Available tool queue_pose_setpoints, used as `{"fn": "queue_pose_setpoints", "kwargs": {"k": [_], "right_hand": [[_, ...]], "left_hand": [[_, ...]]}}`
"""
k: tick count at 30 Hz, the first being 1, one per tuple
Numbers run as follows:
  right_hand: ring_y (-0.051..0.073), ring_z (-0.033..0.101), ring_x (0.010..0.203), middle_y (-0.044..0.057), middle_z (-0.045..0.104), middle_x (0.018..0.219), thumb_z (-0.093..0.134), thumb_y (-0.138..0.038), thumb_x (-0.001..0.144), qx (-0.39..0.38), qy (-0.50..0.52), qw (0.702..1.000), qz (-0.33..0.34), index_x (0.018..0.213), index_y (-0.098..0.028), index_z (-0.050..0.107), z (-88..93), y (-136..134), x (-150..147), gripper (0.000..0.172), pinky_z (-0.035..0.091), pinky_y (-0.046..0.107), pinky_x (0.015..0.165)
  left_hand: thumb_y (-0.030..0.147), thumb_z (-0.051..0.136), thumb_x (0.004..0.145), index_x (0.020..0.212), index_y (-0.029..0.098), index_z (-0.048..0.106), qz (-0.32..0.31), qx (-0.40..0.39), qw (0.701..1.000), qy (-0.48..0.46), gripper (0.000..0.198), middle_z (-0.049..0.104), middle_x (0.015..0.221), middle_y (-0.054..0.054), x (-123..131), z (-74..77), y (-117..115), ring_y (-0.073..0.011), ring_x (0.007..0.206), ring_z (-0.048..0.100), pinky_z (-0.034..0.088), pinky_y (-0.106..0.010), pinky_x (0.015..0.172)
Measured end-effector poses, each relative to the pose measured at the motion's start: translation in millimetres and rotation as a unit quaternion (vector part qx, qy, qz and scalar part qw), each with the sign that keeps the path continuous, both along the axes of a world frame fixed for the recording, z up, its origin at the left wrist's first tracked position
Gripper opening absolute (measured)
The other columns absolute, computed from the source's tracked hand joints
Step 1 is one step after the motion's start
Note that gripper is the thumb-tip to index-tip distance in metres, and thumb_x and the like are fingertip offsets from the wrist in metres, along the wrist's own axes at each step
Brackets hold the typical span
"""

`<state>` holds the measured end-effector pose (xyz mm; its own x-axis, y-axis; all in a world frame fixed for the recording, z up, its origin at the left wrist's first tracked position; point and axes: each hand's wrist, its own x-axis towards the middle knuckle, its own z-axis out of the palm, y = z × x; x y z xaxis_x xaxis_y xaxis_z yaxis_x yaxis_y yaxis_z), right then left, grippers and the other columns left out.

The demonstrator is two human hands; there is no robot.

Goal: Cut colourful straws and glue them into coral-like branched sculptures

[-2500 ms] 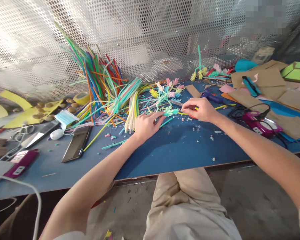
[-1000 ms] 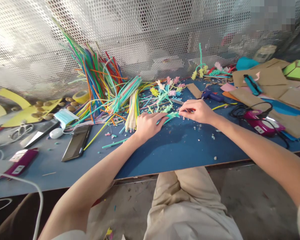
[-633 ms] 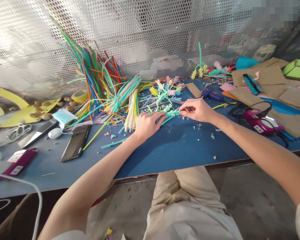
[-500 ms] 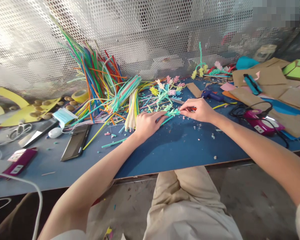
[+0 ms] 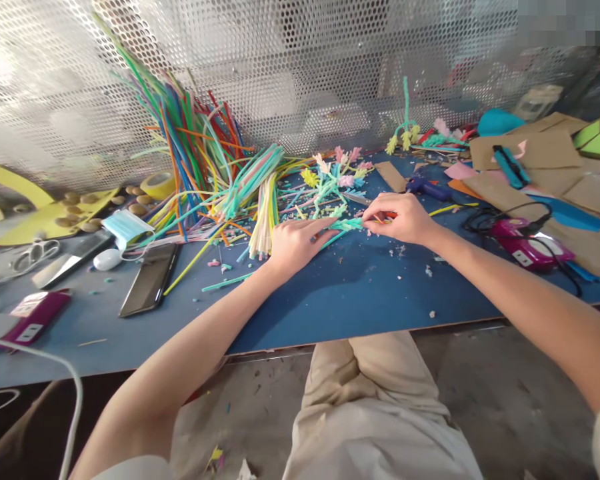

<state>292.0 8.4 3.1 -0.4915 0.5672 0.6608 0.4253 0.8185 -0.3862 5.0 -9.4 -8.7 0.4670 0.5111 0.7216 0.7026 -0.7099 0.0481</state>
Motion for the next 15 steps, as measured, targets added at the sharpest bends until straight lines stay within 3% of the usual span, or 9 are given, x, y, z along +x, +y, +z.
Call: {"fn": "queue_pose_setpoints", "kwargs": {"k": [7,11,15], "right_hand": [[0.017,0.061,0.069,0.003,0.076,0.084,0.070,-0.041,0.095,-0.020,-0.015,1.000,0.009,0.087,-0.024,0.078,4.7,-1,4,0.021,0.049,0.033,0.068],[0.019,0.063,0.072,0.005,0.077,0.090,0.066,-0.044,0.095,-0.052,-0.036,0.996,-0.055,0.089,-0.024,0.077,14.3,0,16,0.023,0.051,0.036,0.073],[0.020,0.063,0.070,0.005,0.078,0.092,0.062,-0.045,0.095,-0.061,-0.044,0.988,-0.134,0.093,-0.024,0.077,19.7,7,31,0.026,0.050,0.037,0.073]], "left_hand": [[0.051,0.065,0.102,0.107,0.030,0.084,0.009,-0.055,0.998,0.035,0.029,0.084,0.096,-0.002,-1,4.0,-2,-0.0176,0.079,0.079,0.055,-0.027,0.069],[0.052,0.065,0.100,0.100,0.030,0.083,0.049,-0.108,0.989,0.091,0.028,0.083,0.090,-0.001,2,10.9,-11,-0.0194,0.077,0.078,0.051,-0.029,0.063],[0.051,0.065,0.099,0.094,0.031,0.082,0.038,-0.122,0.983,0.129,0.027,0.083,0.094,-0.001,8,13.5,-19,-0.0201,0.084,0.077,0.048,-0.028,0.061]]}}
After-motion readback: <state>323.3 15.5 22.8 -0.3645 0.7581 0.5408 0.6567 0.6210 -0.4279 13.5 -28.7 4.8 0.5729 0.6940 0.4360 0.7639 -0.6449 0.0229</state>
